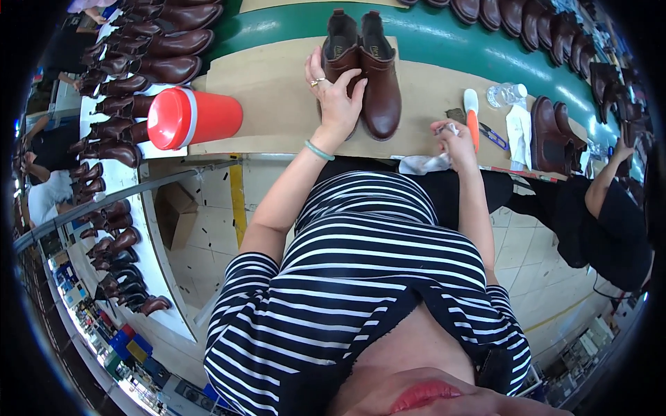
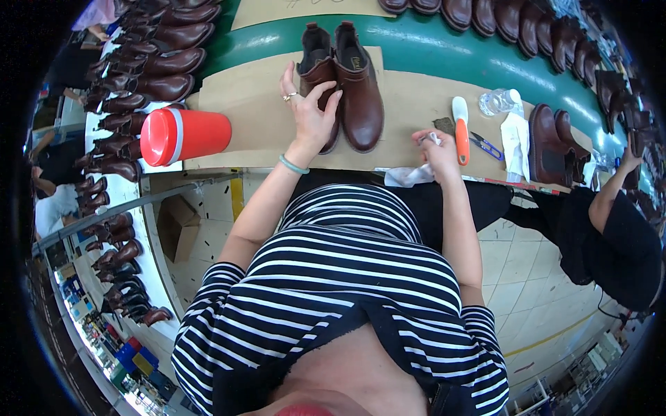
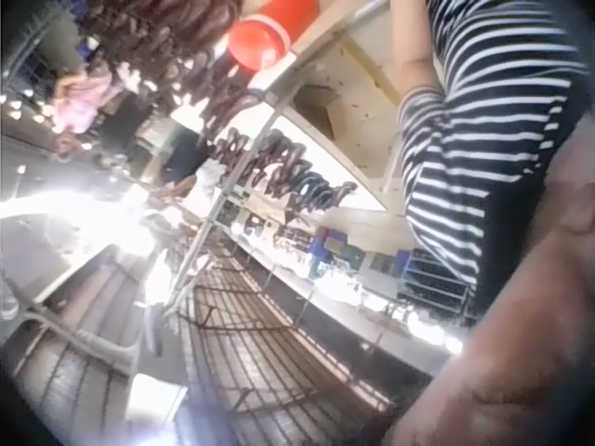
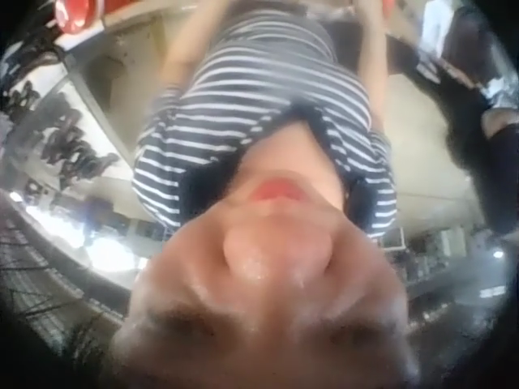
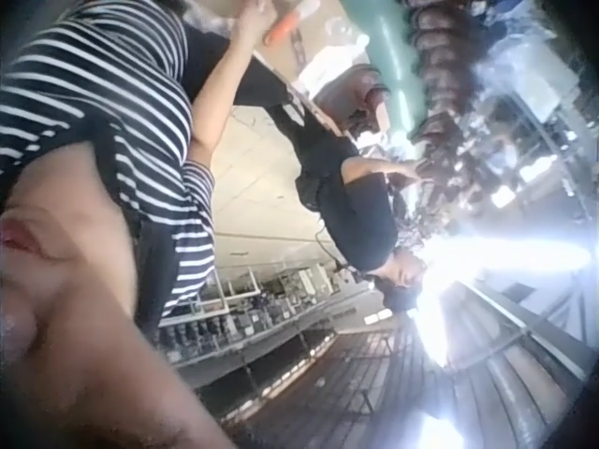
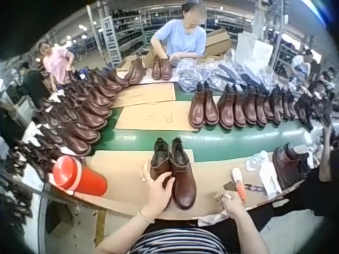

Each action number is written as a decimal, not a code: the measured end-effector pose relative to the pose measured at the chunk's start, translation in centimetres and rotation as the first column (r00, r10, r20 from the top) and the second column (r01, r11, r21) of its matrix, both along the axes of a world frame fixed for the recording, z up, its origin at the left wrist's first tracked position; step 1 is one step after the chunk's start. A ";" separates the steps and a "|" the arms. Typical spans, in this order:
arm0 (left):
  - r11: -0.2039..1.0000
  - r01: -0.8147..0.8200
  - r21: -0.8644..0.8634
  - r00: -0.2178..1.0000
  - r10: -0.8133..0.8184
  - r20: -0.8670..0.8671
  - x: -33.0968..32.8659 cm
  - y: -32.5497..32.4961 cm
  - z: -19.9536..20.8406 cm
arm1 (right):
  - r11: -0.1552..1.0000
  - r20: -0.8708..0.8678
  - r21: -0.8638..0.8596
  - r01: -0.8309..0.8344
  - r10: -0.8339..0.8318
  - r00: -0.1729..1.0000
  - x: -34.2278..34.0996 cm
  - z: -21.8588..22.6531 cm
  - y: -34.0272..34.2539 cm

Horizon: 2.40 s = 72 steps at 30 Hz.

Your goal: Inspecting brown leather boots for defects and cleaning them with a cloth on a factory assembly line.

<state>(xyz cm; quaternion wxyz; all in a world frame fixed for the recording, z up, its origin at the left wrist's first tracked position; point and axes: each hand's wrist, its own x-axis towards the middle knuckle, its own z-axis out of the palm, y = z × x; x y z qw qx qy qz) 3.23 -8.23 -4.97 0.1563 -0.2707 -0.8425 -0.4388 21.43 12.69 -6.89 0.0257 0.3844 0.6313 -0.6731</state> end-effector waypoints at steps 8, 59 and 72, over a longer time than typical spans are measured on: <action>0.984 -0.059 -0.167 0.982 0.027 -0.186 -0.1 1.4 -0.4 | 0.620 0.305 0.780 -0.087 -0.255 0.917 5.8 -1.2 6.1; 0.973 0.188 0.134 0.982 -0.187 -0.016 -1.9 0.0 -0.7 | 0.887 -0.197 -0.437 -0.150 0.068 0.978 -10.0 3.3 -6.2; 0.979 0.163 0.120 0.987 -0.162 -0.015 -2.1 0.6 -0.3 | 0.892 -0.202 -0.428 -0.143 0.060 0.978 -8.7 4.0 -5.7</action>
